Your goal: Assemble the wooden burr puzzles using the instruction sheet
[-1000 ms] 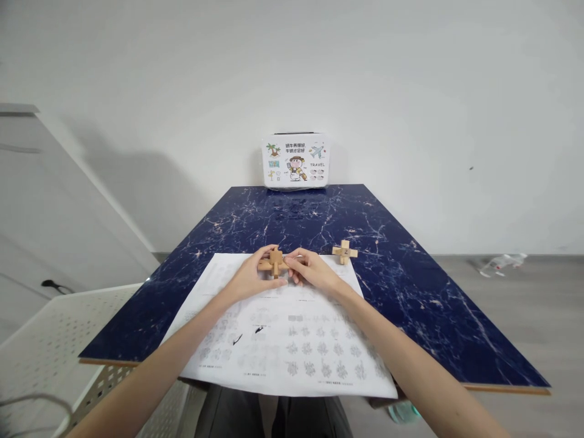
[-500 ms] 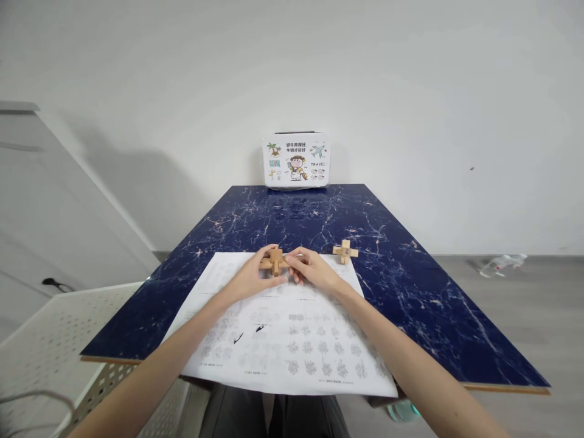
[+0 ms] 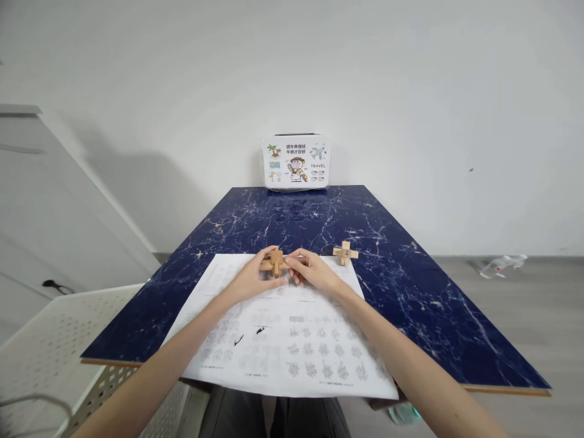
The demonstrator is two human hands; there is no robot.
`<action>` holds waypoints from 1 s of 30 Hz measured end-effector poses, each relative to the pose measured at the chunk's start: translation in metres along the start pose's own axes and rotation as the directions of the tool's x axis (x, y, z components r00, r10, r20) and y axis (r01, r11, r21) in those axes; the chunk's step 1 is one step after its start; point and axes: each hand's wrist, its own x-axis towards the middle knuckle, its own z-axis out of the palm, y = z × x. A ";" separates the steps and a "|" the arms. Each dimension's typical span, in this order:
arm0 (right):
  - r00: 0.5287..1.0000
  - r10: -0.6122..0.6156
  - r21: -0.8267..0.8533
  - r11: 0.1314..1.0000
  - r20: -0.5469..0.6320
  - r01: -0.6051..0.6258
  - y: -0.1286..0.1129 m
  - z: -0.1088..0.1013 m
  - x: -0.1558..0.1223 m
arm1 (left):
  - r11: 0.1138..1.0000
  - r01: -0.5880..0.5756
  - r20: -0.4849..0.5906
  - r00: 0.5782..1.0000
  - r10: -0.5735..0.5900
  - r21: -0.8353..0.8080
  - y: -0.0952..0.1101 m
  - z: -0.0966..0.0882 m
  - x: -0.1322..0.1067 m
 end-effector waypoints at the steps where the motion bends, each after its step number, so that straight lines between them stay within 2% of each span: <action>1: 1.000 0.002 -0.006 1.000 -0.001 -0.002 -0.001 0.000 0.000 | 1.000 0.001 0.001 1.000 -0.001 -0.005 0.000 0.000 0.000; 30: 1.000 -0.002 -0.020 1.000 -0.021 0.001 -0.004 0.001 0.001 | 1.000 0.004 0.004 1.000 -0.004 -0.001 0.002 -0.001 0.001</action>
